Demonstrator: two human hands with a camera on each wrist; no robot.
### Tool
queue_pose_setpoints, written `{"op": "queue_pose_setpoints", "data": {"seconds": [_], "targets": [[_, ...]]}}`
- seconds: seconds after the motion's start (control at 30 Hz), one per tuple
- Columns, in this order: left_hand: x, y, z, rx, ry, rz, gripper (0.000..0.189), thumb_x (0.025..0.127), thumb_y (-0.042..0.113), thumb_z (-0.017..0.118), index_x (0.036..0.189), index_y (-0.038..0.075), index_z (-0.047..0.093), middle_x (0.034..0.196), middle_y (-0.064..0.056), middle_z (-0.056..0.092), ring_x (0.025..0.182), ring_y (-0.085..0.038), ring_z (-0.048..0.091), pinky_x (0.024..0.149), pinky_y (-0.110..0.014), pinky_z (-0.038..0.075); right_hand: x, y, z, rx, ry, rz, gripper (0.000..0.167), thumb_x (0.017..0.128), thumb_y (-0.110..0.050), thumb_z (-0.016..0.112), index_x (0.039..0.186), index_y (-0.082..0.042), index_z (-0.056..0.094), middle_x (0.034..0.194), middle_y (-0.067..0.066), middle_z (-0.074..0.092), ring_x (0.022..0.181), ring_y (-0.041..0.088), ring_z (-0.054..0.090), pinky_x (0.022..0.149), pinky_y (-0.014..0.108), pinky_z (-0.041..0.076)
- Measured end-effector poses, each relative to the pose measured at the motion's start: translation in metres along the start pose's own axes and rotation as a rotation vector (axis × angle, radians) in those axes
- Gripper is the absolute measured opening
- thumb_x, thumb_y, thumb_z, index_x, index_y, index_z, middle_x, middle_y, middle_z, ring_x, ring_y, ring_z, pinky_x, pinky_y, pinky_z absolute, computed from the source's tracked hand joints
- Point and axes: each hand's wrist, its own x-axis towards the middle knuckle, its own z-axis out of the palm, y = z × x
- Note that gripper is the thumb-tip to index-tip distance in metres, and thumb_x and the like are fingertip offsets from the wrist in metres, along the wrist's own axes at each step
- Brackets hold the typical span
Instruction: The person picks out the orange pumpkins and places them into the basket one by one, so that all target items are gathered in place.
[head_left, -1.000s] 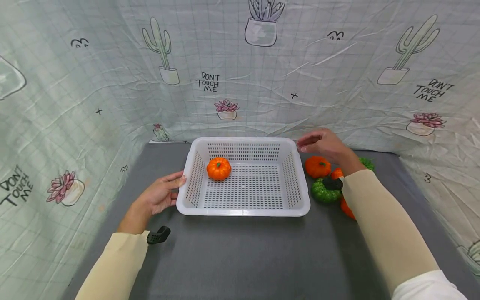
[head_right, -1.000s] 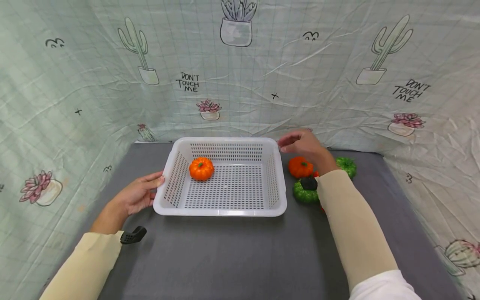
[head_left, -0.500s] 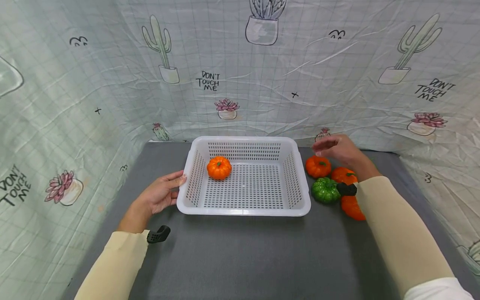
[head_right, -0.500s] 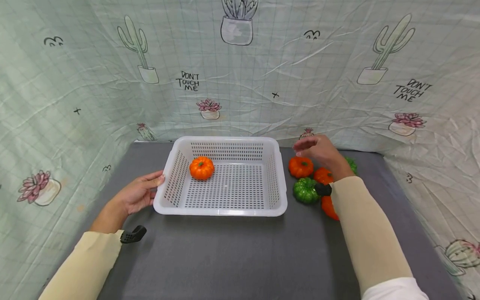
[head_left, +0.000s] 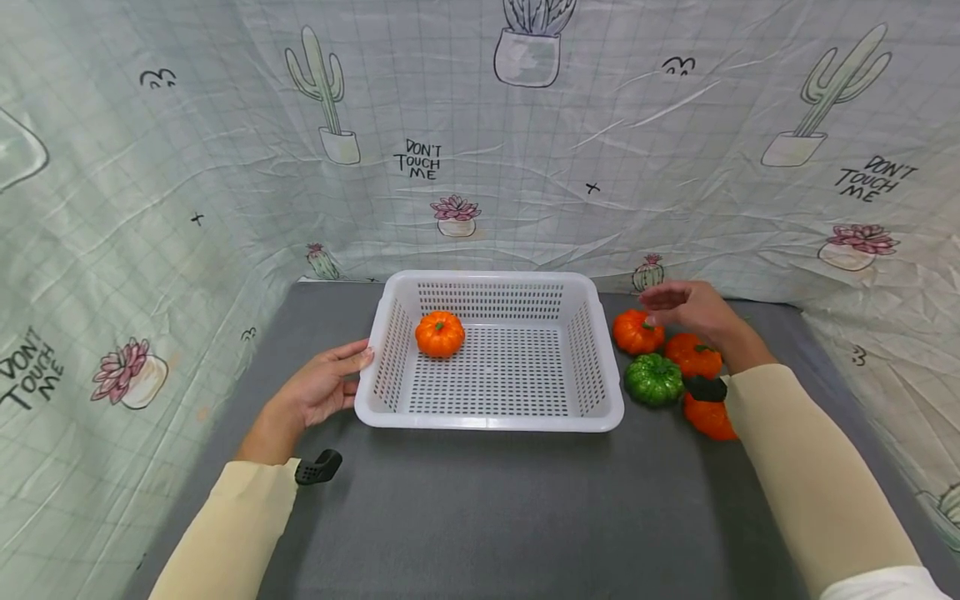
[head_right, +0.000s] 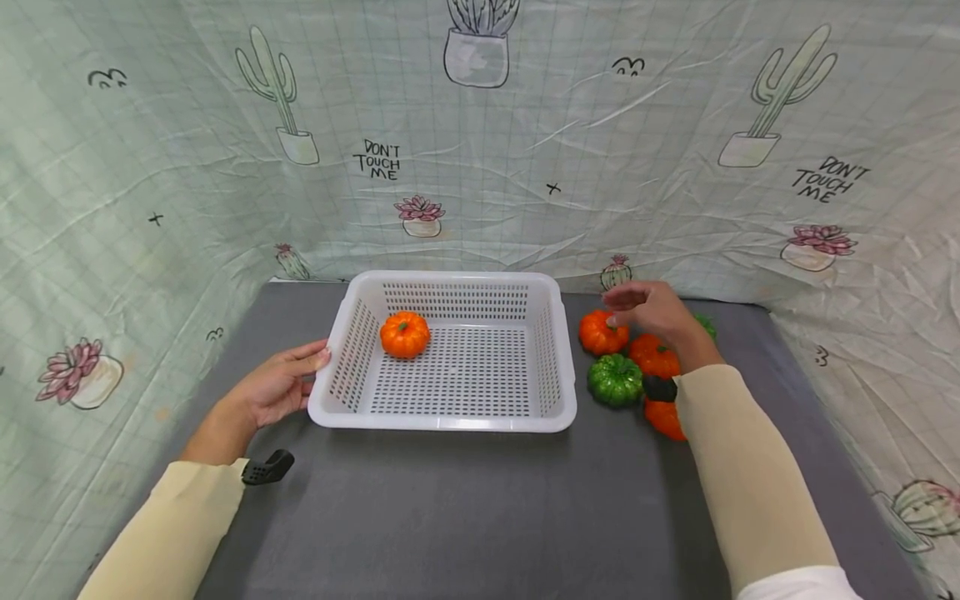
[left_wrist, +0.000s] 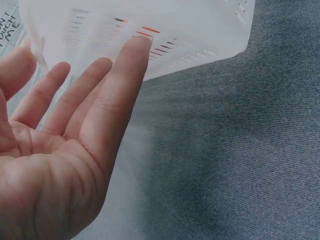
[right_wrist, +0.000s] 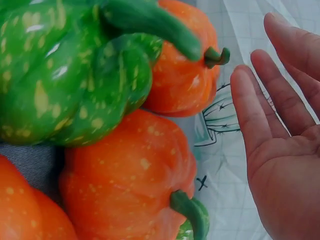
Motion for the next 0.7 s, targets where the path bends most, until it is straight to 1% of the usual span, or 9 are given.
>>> {"op": "queue_pose_setpoints", "data": {"seconds": [0.07, 0.1, 0.13, 0.23, 0.4, 0.57, 0.7], "targets": [[0.000, 0.000, 0.000, 0.000, 0.000, 0.000, 0.076, 0.104, 0.036, 0.064, 0.167, 0.015, 0.025, 0.118, 0.007, 0.071, 0.105, -0.017, 0.074, 0.086, -0.041, 0.062, 0.000, 0.003, 0.000, 0.003, -0.011, 0.008, 0.060, 0.099, -0.013, 0.071, 0.153, -0.003, 0.047, 0.158, 0.025, 0.047, 0.139, 0.032, 0.055, 0.103, 0.034, 0.053], [0.000, 0.000, 0.000, -0.001, 0.001, 0.000, 0.077, 0.104, 0.036, 0.064, 0.167, 0.015, 0.025, 0.118, 0.007, 0.071, 0.105, -0.017, 0.074, 0.086, -0.041, 0.062, 0.000, 0.004, 0.000, 0.008, -0.016, 0.012, 0.062, 0.099, -0.012, 0.071, 0.155, -0.003, 0.045, 0.159, 0.025, 0.046, 0.143, 0.037, 0.049, 0.104, 0.035, 0.052], [0.001, 0.000, 0.000, -0.002, 0.002, 0.000, 0.077, 0.104, 0.036, 0.064, 0.167, 0.015, 0.025, 0.118, 0.007, 0.071, 0.105, -0.017, 0.074, 0.086, -0.041, 0.062, -0.001, 0.004, -0.001, 0.014, -0.021, 0.014, 0.064, 0.099, -0.012, 0.072, 0.156, -0.003, 0.044, 0.160, 0.025, 0.044, 0.146, 0.039, 0.046, 0.106, 0.038, 0.051], [0.001, 0.000, 0.000, -0.006, 0.001, 0.002, 0.076, 0.104, 0.035, 0.064, 0.167, 0.015, 0.025, 0.118, 0.007, 0.071, 0.104, -0.016, 0.074, 0.086, -0.040, 0.061, -0.001, 0.006, 0.000, 0.000, -0.034, 0.005, 0.070, 0.098, -0.012, 0.073, 0.158, -0.001, 0.039, 0.162, 0.026, 0.041, 0.149, 0.042, 0.040, 0.111, 0.047, 0.048], [0.000, 0.000, -0.001, -0.011, -0.004, 0.003, 0.075, 0.105, 0.034, 0.062, 0.167, 0.015, 0.024, 0.117, 0.007, 0.071, 0.104, -0.015, 0.074, 0.085, -0.039, 0.061, 0.002, 0.009, 0.005, -0.054, -0.050, -0.009, 0.075, 0.096, -0.010, 0.075, 0.159, 0.001, 0.036, 0.164, 0.028, 0.037, 0.152, 0.046, 0.035, 0.117, 0.061, 0.039], [0.000, -0.001, -0.001, -0.017, -0.010, 0.006, 0.075, 0.105, 0.034, 0.061, 0.167, 0.015, 0.023, 0.118, 0.007, 0.071, 0.105, -0.015, 0.074, 0.085, -0.039, 0.062, 0.005, 0.013, 0.009, -0.092, -0.049, 0.004, 0.078, 0.094, -0.011, 0.077, 0.159, 0.002, 0.035, 0.165, 0.028, 0.034, 0.152, 0.048, 0.032, 0.121, 0.064, 0.030], [0.001, -0.001, 0.000, -0.022, -0.009, 0.003, 0.075, 0.105, 0.034, 0.062, 0.167, 0.015, 0.023, 0.118, 0.007, 0.071, 0.104, -0.015, 0.074, 0.085, -0.040, 0.062, 0.007, 0.015, 0.011, -0.129, -0.054, 0.016, 0.080, 0.092, -0.012, 0.078, 0.158, 0.001, 0.036, 0.166, 0.028, 0.033, 0.153, 0.049, 0.030, 0.122, 0.065, 0.027]]}}
